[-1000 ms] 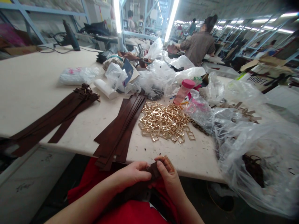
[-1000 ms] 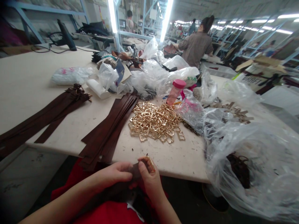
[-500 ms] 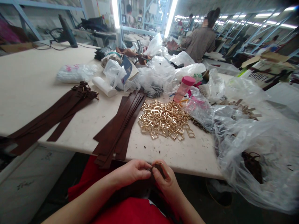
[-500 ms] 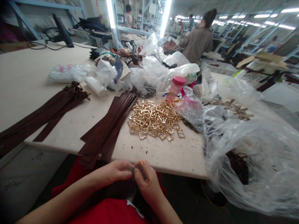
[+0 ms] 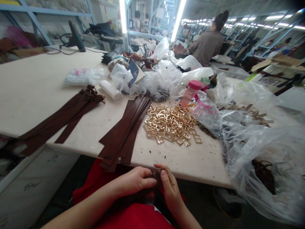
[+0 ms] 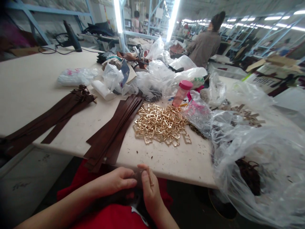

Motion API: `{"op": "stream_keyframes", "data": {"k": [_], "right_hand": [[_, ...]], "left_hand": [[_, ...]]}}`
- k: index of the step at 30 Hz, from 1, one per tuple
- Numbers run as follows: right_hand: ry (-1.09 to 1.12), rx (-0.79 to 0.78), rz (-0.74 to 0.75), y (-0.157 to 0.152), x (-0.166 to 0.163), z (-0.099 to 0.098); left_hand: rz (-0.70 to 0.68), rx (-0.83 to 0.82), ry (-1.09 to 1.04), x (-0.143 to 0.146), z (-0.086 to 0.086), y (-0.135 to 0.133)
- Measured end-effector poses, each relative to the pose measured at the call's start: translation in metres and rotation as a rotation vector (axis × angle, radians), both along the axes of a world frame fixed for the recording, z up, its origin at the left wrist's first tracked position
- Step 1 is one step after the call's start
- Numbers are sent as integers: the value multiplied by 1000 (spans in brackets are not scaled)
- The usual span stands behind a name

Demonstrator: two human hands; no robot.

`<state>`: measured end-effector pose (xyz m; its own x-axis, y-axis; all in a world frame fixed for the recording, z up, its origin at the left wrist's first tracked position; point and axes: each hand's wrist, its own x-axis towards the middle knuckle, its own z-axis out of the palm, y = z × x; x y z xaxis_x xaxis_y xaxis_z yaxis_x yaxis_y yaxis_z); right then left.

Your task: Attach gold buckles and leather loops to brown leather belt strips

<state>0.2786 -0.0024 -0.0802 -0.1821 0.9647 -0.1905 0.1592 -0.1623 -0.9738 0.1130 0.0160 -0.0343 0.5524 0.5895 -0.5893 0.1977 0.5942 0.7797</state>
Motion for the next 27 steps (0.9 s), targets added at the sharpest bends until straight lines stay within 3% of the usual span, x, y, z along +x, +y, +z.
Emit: {"op": "stream_keyframes", "data": {"k": [4,10,16,23,27], "right_hand": [[-23,46,49,-3,-4,2],[103,-150,-4,5,-2,14],[232,-300,27,9,-7,19],[19,65,119,0,-9,9],[57,46,109,13,-14,9]], "left_hand": [[25,83,5,0,6,2],[-39,95,17,-14,14,7],[-8,60,11,-18,14,5],[46,162,54,-10,8,-4],[63,151,131,-19,14,-6]]}}
